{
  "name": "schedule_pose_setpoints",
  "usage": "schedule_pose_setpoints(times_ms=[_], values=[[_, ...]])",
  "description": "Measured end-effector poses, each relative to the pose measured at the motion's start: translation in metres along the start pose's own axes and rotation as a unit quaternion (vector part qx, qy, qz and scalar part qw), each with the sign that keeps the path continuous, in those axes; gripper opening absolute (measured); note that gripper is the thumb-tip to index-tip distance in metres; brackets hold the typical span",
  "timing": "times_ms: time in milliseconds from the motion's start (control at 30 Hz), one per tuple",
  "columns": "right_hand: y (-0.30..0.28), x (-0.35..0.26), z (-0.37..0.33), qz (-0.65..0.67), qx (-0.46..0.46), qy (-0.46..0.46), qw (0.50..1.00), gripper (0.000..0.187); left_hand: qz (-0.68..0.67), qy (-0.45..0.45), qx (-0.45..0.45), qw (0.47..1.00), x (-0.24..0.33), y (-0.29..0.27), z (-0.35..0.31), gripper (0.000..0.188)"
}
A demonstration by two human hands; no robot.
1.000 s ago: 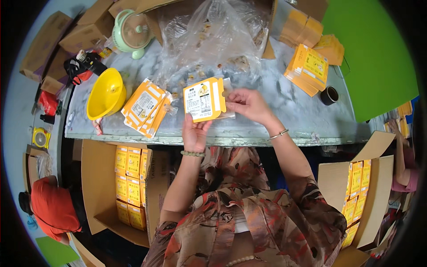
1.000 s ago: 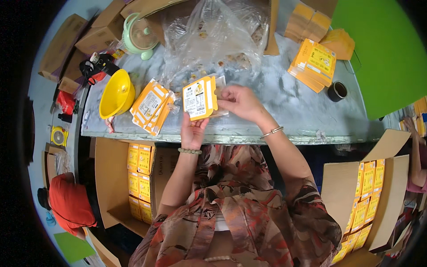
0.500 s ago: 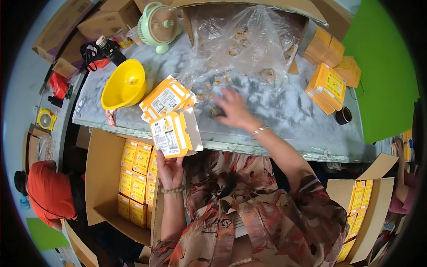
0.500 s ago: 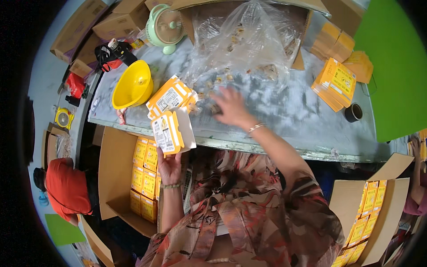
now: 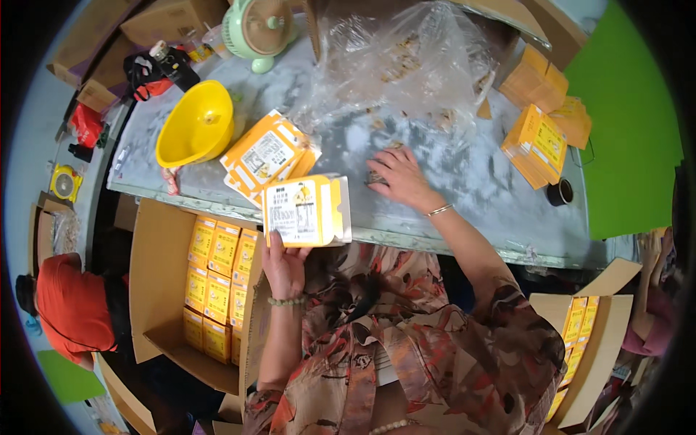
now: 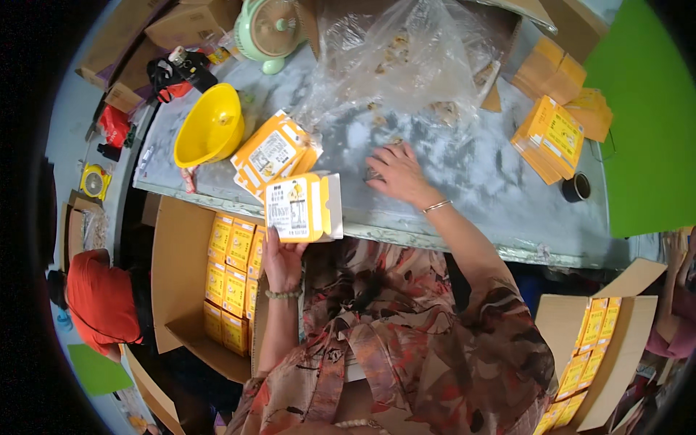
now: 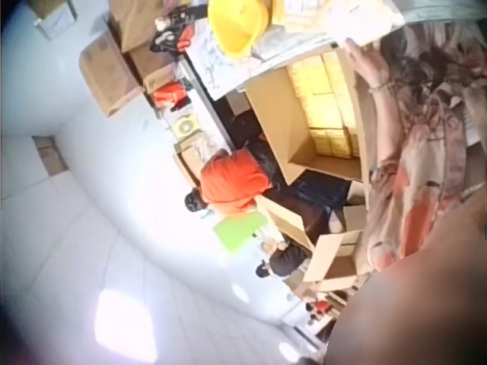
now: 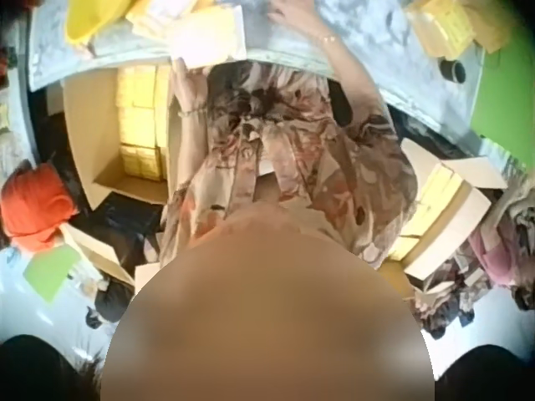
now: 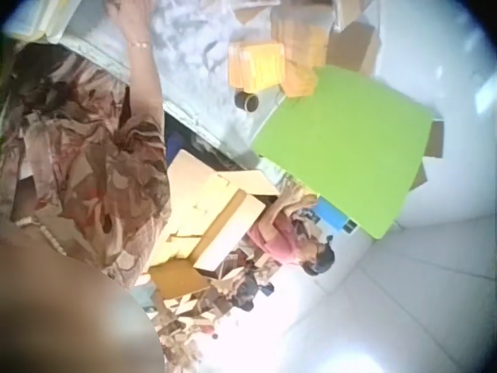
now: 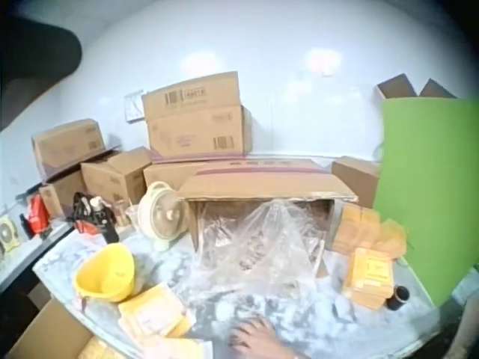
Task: Packing small items into yellow product boxes and then into a larger cardboard shipping box.
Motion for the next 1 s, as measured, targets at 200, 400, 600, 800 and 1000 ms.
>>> schedule_pose_setpoints(times_ms=[200, 400, 600, 800, 1000], values=[[-0.065, 0.03, -0.056, 0.109, 0.025, 0.068, 0.991, 0.072, 0.025, 0.008, 0.021, 0.999, -0.01, 0.017, 0.033, 0.025], [-0.077, 0.088, -0.091, 0.147, -0.064, 0.224, 0.961, 0.089, 0.058, 0.006, -0.026, 0.998, -0.019, 0.041, 0.049, 0.023], [-0.046, 0.079, -0.066, 0.099, -0.173, 0.205, 0.958, 0.096, 0.1, 0.005, -0.026, 0.995, -0.037, 0.052, 0.057, 0.025], [-0.024, 0.045, -0.057, 0.146, -0.133, 0.17, 0.966, 0.083, 0.137, -0.01, -0.008, 0.99, -0.06, 0.078, 0.055, 0.027], [-0.008, 0.033, -0.055, 0.514, -0.019, 0.211, 0.831, 0.046, 0.054, -0.036, -0.045, 0.997, -0.077, 0.094, 0.048, 0.028]])
Point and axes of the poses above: each hand's wrist, its own z-axis towards the middle knuckle, its own y-axis out of the palm, x = y × z, the point moved 7 cm from there along z, towards the middle knuckle, and after that the axes turned 1 degree about z, right-handed, at the moved point
